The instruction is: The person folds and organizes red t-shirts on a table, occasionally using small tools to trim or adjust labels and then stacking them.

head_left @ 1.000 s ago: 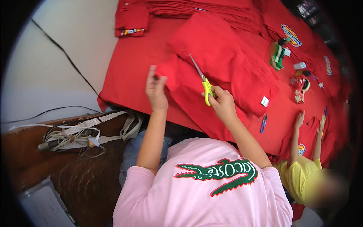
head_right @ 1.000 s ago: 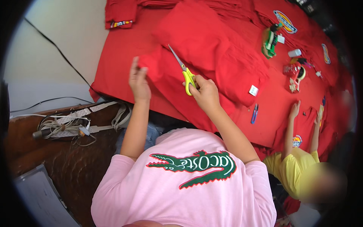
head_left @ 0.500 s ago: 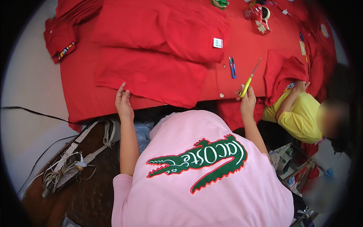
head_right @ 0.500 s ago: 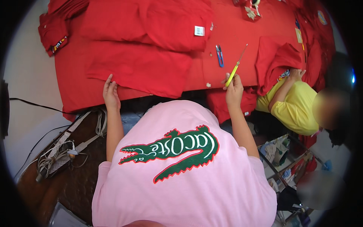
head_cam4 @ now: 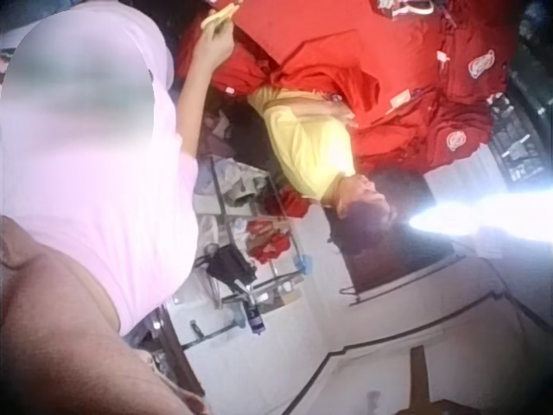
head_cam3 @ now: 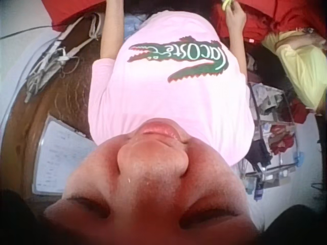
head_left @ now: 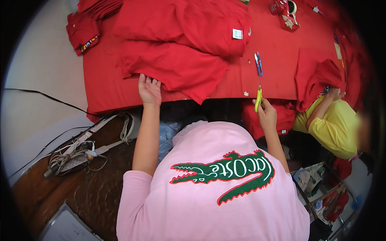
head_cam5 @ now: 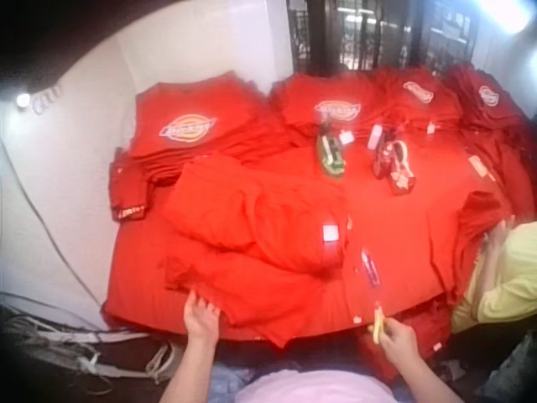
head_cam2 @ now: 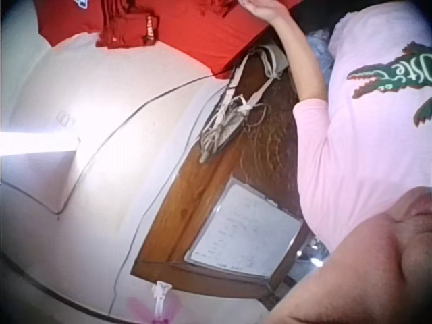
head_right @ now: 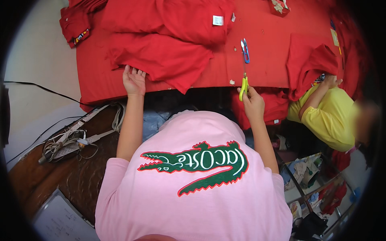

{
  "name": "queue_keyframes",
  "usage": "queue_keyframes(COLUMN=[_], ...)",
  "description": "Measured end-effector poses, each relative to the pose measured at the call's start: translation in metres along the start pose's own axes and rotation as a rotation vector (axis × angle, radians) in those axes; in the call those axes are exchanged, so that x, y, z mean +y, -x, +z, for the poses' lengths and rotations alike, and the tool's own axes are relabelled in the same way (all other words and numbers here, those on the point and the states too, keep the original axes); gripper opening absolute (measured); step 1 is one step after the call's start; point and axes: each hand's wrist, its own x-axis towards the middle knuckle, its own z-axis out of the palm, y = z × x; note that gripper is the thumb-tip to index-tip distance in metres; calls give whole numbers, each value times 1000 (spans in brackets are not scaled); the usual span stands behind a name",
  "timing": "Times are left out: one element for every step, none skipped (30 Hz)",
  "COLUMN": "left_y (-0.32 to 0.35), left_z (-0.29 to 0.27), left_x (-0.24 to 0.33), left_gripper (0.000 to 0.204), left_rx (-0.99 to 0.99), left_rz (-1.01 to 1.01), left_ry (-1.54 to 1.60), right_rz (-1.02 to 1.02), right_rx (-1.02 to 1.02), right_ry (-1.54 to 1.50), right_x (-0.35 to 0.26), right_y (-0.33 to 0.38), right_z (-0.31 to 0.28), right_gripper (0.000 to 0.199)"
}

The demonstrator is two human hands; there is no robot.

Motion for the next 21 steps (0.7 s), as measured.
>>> queue_keyframes(left_y=[6, 12, 20, 26, 32, 37, 39, 41, 41, 40, 35, 27, 18, 8, 0, -11, -18, -19, -17, -15, -13], left_z=[-4, -8, -12, -15, -19, -18, -19, -19, -23, -24, -23, -20, -16, 11, 52, 79, 104, 136, 165, 184, 201], left_x=[-10, -13, -17, -20, -22, -20, -17, -13, -8, -3, 1, 5, 10, 19, 34, 51, 68, 81, 92, 100, 104], left_gripper=[51, 50, 50, 49, 49, 49, 49, 47, 45, 43, 41, 40, 39, 38, 37, 38, 39, 39, 38, 39, 40], left_rx=[34, 44, 55, 67, 93, 118, 140, 113, 84, 57, 3, -41, -83, -102, -122, -180, -240, -259, -283, -303, -326], left_rz=[48, 48, 50, 52, 53, 56, 66, 40, 19, 4, -63, -121, -178, -133, -93, -6, 79, 170, 265, 281, 293], left_ry=[-34, -52, -67, -81, -106, -135, -164, -170, -177, -182, -248, -310, -372, -469, -568, -641, -716, -774, -835, -864, -893], right_rz=[-20, -27, -36, -47, -54, -61, -74, -66, -62, -65, -53, -52, -54, -72, -98, -132, -142, -145, -146, -167, -182], right_rx=[-2, -1, 0, -1, 28, 57, 87, 100, 114, 128, 135, 137, 171, 206, 234, 257, 271, 290, 312, 330, 348], right_ry=[6, 18, 33, 49, 112, 171, 224, 275, 322, 369, 387, 406, 450, 503, 572, 641, 708, 775, 837, 842, 849], right_x=[1, 3, 4, 6, 10, 14, 17, 20, 24, 25, 25, 23, 15, 12, 11, 9, 9, 13, 15, 15, 16], right_y=[1, 2, 1, -1, -6, -13, -24, -37, -53, -70, -84, -97, -104, -110, -113, -116, -117, -118, -120, -119, -115], right_z=[1, 2, 1, 0, -3, -5, -7, -10, -12, -16, -20, -25, -31, -36, -40, -41, -41, -40, -36, -31, -28], right_gripper=[34, 35, 35, 35, 36, 38, 39, 42, 44, 47, 49, 51, 54, 53, 53, 53, 52, 51, 50, 49, 48])
